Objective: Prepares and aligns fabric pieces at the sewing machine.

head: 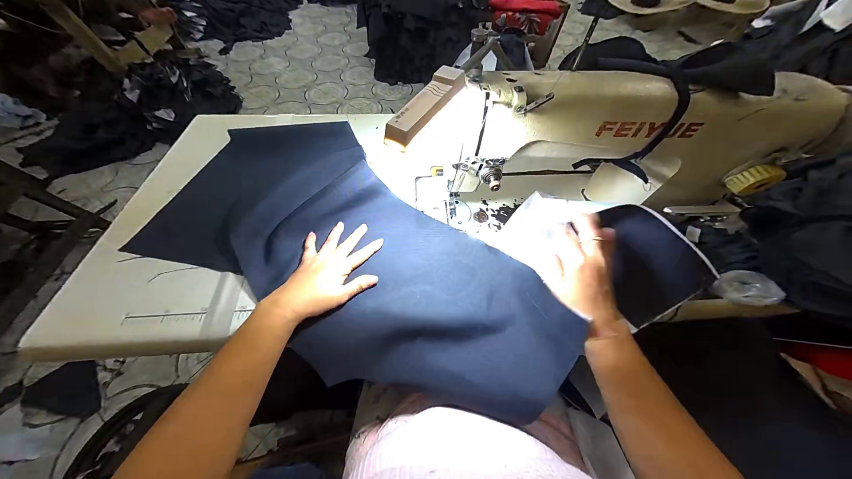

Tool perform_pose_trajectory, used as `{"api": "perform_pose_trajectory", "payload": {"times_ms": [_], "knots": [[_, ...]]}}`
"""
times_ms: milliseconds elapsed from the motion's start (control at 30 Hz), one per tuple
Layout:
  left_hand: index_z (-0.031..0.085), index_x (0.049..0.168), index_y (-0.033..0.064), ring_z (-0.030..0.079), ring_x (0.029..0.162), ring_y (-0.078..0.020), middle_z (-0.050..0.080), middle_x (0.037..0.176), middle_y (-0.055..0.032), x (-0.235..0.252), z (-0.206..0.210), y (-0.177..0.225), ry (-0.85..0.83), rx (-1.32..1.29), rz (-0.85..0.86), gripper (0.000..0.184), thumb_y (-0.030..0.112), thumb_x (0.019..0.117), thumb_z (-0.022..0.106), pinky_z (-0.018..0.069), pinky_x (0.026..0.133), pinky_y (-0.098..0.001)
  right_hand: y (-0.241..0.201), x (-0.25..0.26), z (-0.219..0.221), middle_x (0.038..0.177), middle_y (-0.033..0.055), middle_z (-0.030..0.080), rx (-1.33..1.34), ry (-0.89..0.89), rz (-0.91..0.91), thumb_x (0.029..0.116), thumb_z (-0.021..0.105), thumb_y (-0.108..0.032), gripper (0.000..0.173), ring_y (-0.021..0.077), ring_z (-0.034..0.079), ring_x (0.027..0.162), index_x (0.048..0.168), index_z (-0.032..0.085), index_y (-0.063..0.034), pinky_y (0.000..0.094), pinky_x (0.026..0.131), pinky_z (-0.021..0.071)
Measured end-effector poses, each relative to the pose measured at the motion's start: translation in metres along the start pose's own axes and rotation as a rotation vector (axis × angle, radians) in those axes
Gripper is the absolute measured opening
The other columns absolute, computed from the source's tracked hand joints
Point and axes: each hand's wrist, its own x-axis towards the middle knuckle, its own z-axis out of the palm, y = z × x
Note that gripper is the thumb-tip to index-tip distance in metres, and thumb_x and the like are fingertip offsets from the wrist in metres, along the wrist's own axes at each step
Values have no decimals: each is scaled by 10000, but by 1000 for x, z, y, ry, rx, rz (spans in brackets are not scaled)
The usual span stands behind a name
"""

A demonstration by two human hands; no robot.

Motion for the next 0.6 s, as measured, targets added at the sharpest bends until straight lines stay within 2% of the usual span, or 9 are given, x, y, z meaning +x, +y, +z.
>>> {"api": "perform_pose_trajectory", "payload": {"times_ms": [33, 67, 167, 233, 300, 367, 467, 533, 600], "knots": [[439, 1574, 324, 185, 1565, -421, 326, 1677, -61, 2, -1, -7, 11, -7, 21, 704, 690, 976, 375, 75, 1130, -813, -15, -2, 3, 1237, 294, 662, 108, -35, -65, 922, 604, -102, 298, 457, 614, 1205, 1133, 723, 71, 617, 1031, 460], [457, 1567, 296, 210, 1555, -431, 348, 1666, -70, 3, -2, -17, 25, -5, 44, 711, 680, 973, 382, 97, 1122, -818, -26, -5, 8, 1149, 243, 708, 210, -129, -80, 974, 573, -106, 262, 391, 666, 1132, 1099, 735, 58, 547, 1002, 510], [431, 1582, 225, 217, 1551, -444, 337, 1668, -102, 1, -11, -55, 9, 2, 61, 809, 726, 951, 368, 115, 1122, -813, -24, -19, 26, 1424, 226, 584, 386, -395, 78, 1074, 460, -135, 362, 339, 523, 1371, 1346, 617, 47, 487, 1177, 382], [378, 1607, 176, 186, 1560, -439, 274, 1685, -153, 3, -26, -58, -61, -7, 15, 836, 679, 944, 455, 107, 1153, -781, -21, -24, 34, 1372, 274, 615, 385, -255, 64, 1036, 527, -81, 328, 392, 578, 1316, 1283, 653, 94, 501, 1137, 430], [467, 1538, 53, 293, 1502, -496, 342, 1618, -270, 15, -37, -28, -38, -50, 93, 742, 433, 918, 615, 177, 1174, -726, -28, -22, 34, 1182, 282, 702, 418, -93, 2, 988, 552, -24, 276, 393, 692, 1115, 1180, 693, 117, 474, 997, 533], [622, 1367, -5, 504, 1368, -420, 554, 1460, -231, 35, -33, 24, 101, -94, 368, 601, 294, 848, 580, 360, 1135, -601, -37, -19, 32, 1091, 249, 724, 503, -53, -10, 986, 525, -15, 265, 327, 718, 1021, 1160, 677, 115, 413, 936, 561], [653, 1305, 7, 592, 1255, -330, 657, 1313, -160, 74, -15, 95, 87, -241, 695, 571, 255, 792, 611, 443, 1074, -523, -41, -18, 30, 1080, 208, 717, 617, -131, 53, 1016, 465, -30, 285, 224, 714, 991, 1222, 609, 104, 354, 894, 567], [663, 1278, 58, 613, 1192, -308, 682, 1242, -125, 100, 0, 115, 45, -285, 767, 551, 257, 765, 621, 450, 996, -549, -41, -20, 26, 1037, 175, 696, 646, -157, 100, 1043, 442, -72, 287, 153, 677, 918, 1242, 582, 81, 305, 817, 550], [663, 1249, 65, 611, 1180, -308, 688, 1199, -123, 116, 11, 117, -7, -318, 773, 497, 282, 807, 603, 445, 1005, -535, -36, -20, 22, 1072, 156, 701, 688, -201, 105, 1055, 448, -119, 317, 106, 678, 961, 1270, 574, 77, 268, 863, 553]]}}
